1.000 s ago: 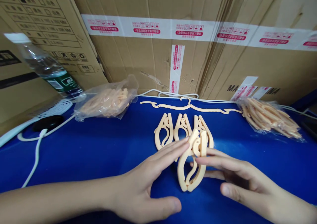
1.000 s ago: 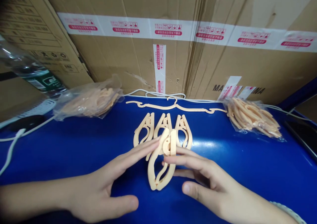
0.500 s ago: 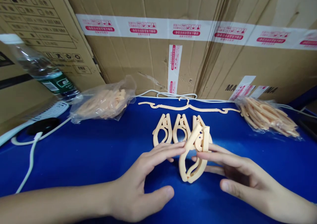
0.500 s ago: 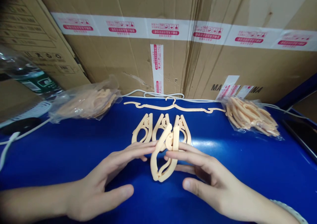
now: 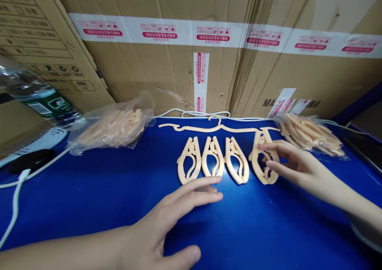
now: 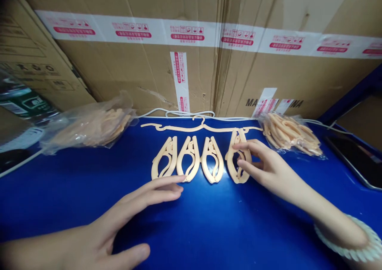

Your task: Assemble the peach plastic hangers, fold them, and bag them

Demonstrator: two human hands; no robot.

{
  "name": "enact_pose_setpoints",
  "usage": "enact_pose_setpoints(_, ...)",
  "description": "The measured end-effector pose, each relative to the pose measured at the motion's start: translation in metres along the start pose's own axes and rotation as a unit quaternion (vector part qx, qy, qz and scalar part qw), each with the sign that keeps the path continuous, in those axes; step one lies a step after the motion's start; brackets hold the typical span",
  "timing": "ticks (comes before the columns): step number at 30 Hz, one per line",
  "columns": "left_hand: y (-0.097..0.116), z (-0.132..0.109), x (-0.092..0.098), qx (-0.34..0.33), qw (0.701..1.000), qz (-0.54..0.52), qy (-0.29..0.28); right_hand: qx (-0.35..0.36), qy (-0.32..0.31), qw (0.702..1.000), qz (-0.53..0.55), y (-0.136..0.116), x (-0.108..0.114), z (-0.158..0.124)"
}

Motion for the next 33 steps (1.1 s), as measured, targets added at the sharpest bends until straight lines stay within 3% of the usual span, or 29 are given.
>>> enact_pose_setpoints(9,0.001,0.004,0.003,-0.017,1.0,0.018,0.019,0.063,-0.109,0.969,-0.213,0.012,-0.011,-0.003)
enact_pose_setpoints(17,0.0,0.005,0.009,-0.022,0.994,0.079,0.066,0.104,-0.095,0.96,-0.241,0.009,-0.015,-0.004)
enact_pose_setpoints(26,-0.022,0.016,0.04,0.033,0.972,0.166,0.163,0.101,-0.109,0.959,-0.241,0.009,-0.017,-0.004)
enact_pose_setpoints(29,-0.032,0.016,0.036,0.062,0.968,0.199,0.138,0.099,-0.117,0.961,-0.232,0.006,-0.02,-0.005)
enact_pose_setpoints(33,-0.034,0.014,0.016,0.057,0.958,0.278,0.047,0.11,-0.112,0.961,-0.226,0.0,-0.024,-0.005)
Point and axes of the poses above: each hand's wrist, its own z-axis towards the middle knuckle, its own x-axis out of the back of the hand, y = z × x, the point moved 7 cm from there along z, towards the middle knuckle, and after that the axes turned 3 degrees about y, right-handed, at the moved point
